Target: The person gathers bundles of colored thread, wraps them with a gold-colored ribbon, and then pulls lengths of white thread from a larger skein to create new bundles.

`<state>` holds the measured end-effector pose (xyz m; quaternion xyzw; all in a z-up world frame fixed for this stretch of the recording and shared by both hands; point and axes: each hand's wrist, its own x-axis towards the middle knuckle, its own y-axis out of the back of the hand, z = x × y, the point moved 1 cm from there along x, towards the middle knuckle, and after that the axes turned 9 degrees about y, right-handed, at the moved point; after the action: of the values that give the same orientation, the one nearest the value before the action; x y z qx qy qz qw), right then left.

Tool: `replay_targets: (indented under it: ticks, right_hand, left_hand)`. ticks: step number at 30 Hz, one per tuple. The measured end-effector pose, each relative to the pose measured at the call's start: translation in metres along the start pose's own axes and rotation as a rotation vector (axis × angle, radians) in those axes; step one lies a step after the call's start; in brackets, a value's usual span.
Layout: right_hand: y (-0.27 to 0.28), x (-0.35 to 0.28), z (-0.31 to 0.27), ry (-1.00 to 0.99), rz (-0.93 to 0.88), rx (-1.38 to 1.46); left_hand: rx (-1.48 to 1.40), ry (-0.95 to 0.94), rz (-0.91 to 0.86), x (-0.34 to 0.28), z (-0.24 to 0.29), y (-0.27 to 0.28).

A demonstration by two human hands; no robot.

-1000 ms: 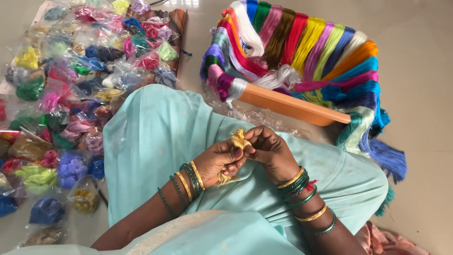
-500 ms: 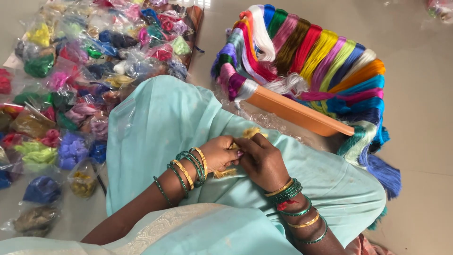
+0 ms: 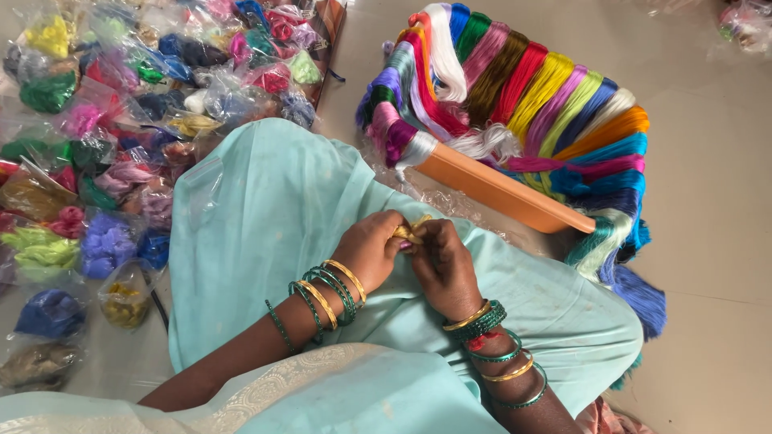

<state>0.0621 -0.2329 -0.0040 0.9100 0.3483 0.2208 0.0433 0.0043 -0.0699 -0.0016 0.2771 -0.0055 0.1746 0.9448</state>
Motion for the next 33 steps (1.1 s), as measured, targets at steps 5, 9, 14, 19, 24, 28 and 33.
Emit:
replay_targets:
  ticks: [5,9,14,19,24,28,33]
  right_hand:
    - [0.0,-0.003,0.021,-0.095,0.008,0.13]
    - [-0.002,0.011,0.011,-0.299,0.08,0.029]
    - [0.004,0.003,0.02,-0.07,0.082,-0.302]
    - [0.009,-0.002,0.03,0.079,0.079,-0.52]
    - [0.008,0.0,0.029,-0.345,0.144,0.061]
    - [0.012,-0.002,0.033,-0.342,0.094,0.187]
    - [0.021,0.011,0.02,-0.42,-0.105,0.443]
  left_hand:
    - [-0.128,0.026,-0.017,-0.001,-0.013,-0.013]
    - [-0.264,-0.053,0.053,-0.005,-0.019,-0.027]
    - [-0.432,0.121,-0.097,-0.001,-0.017,-0.025]
    - [-0.567,0.134,-0.159,-0.001,-0.013,-0.02]
    - [-0.24,0.014,0.051,-0.001,-0.031,-0.027]
    - [-0.422,0.076,-0.151,0.009,-0.058,-0.032]
    - [-1.283,0.599,-0.597,0.006,-0.061,-0.029]
